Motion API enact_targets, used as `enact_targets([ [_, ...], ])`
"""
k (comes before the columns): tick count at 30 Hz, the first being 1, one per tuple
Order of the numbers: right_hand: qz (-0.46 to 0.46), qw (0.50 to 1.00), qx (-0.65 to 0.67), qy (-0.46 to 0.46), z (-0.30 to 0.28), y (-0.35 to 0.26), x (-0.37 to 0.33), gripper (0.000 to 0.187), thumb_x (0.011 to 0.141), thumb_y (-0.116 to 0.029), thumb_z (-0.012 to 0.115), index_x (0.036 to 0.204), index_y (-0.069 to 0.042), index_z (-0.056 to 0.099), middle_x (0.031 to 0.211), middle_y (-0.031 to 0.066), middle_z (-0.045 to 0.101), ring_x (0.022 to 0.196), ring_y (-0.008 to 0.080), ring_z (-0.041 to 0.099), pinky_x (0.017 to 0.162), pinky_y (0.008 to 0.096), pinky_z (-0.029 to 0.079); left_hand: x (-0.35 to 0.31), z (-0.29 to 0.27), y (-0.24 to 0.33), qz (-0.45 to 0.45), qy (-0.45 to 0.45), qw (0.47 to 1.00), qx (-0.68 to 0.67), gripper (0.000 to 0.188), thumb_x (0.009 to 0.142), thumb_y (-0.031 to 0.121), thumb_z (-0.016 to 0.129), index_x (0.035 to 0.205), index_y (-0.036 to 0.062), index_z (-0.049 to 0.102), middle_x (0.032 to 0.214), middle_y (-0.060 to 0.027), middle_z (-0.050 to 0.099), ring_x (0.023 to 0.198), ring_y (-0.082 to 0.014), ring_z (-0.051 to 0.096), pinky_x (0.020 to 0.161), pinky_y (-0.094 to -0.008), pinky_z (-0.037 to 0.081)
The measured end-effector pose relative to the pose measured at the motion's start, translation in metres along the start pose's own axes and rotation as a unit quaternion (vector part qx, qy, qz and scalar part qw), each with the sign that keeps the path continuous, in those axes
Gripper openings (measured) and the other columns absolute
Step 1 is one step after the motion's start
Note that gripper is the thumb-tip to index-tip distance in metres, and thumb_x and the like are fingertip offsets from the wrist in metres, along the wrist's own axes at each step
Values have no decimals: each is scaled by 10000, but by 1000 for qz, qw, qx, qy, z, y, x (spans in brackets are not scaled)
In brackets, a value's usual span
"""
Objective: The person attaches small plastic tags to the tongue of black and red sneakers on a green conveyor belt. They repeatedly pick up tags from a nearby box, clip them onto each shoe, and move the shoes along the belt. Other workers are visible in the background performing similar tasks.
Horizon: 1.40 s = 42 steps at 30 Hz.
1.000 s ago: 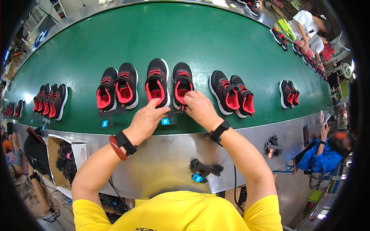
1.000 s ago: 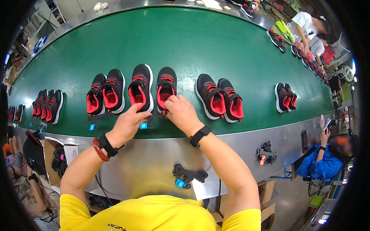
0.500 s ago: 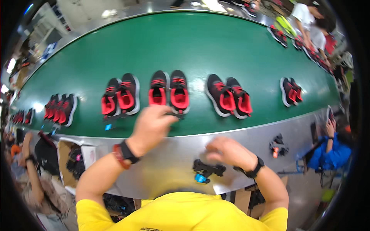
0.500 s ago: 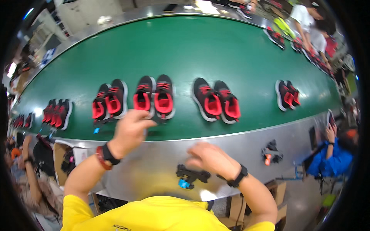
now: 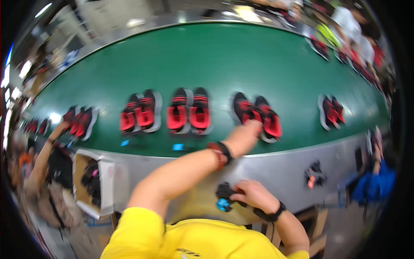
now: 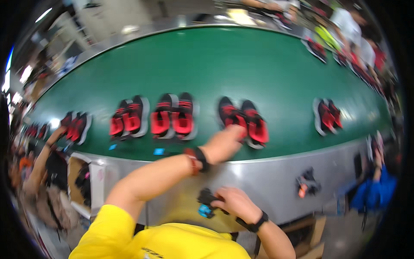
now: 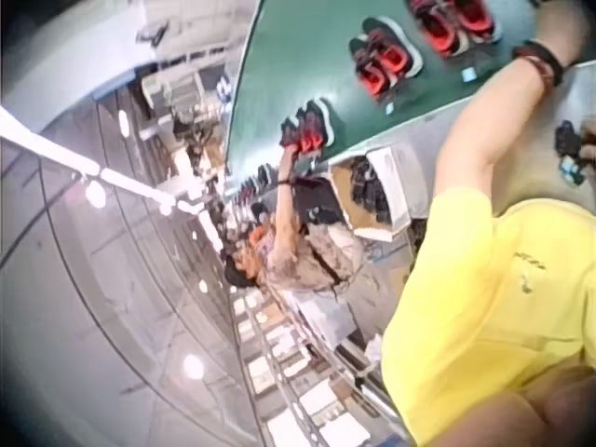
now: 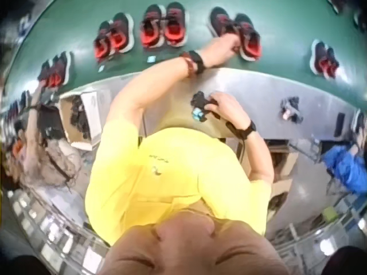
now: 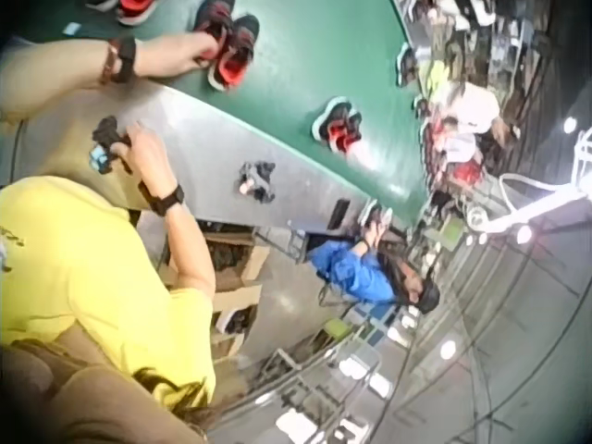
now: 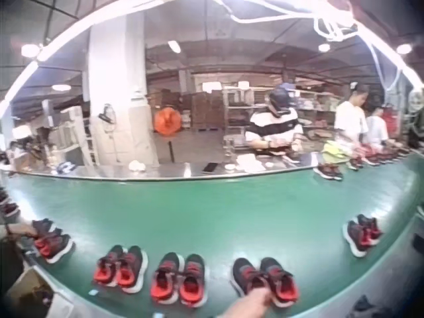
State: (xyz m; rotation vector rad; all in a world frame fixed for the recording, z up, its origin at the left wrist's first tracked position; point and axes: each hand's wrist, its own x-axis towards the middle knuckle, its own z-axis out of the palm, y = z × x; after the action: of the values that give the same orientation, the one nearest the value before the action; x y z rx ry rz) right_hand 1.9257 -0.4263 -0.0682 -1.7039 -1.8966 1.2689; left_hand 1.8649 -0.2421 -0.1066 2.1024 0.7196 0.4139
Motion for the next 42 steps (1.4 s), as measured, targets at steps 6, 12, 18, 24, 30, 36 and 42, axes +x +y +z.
enact_targets([
  [6, -32, 997, 40, 61, -2, 25, -9, 216, 810, -217, 738, 900, -38, 658, 821, 149, 644, 760, 361, 606, 682, 420, 484, -4, -4, -23, 105, 19, 990, 90, 162, 822, 68, 666, 981, 50, 641, 976, -128, 652, 901, -370, 628, 760, -423, 521],
  [12, 16, 989, 138, 45, -18, 31, -8, 191, 913, -212, 657, 996, -44, 624, 762, 99, 658, 699, 253, 647, 647, 366, 499, -29, -16, -28, 167, -28, 968, 182, 149, 823, 65, 604, 964, 61, 653, 912, -107, 661, 814, -333, 655, 693, -425, 536],
  [18, 224, 912, 303, 164, -54, 36, 15, 259, 982, -170, 527, 1185, -11, 510, 706, 71, 646, 541, 136, 616, 542, 303, 489, -38, -18, -25, 189, -21, 958, 216, 183, 794, 59, 587, 962, 65, 662, 881, -101, 659, 781, -316, 666, 672, -416, 546],
  [24, 191, 910, 310, 200, -50, 42, 18, 310, 975, -146, 530, 1253, -10, 509, 688, 67, 645, 510, 137, 602, 528, 304, 487, -35, -13, -25, 179, -3, 962, 207, 150, 814, 57, 594, 944, 60, 668, 873, -104, 655, 744, -313, 666, 649, -414, 549],
  [30, 184, 908, 318, 204, -36, 53, 24, 318, 968, -138, 543, 1260, -13, 563, 694, 73, 655, 504, 139, 597, 537, 300, 494, -37, -9, -22, 161, -15, 959, 234, 155, 814, 62, 596, 953, 62, 664, 865, -111, 650, 738, -306, 670, 629, -410, 548],
  [36, -34, 978, 61, 199, -27, 77, 33, 295, 952, -147, 583, 1222, -42, 634, 647, 84, 622, 501, 139, 590, 520, 291, 484, -38, -10, -22, 148, -46, 948, 278, 163, 818, 78, 625, 975, 72, 668, 903, -89, 667, 762, -307, 665, 645, -400, 546],
  [42, 135, 927, 343, 66, -70, 67, 38, 283, 975, -174, 552, 1203, -27, 632, 721, 40, 646, 509, 90, 576, 530, 258, 480, -30, -17, -19, 134, 1, 952, 274, 515, 796, 75, 607, 1301, 94, 506, 962, -113, 575, 767, -280, 639, 643, -404, 547],
])
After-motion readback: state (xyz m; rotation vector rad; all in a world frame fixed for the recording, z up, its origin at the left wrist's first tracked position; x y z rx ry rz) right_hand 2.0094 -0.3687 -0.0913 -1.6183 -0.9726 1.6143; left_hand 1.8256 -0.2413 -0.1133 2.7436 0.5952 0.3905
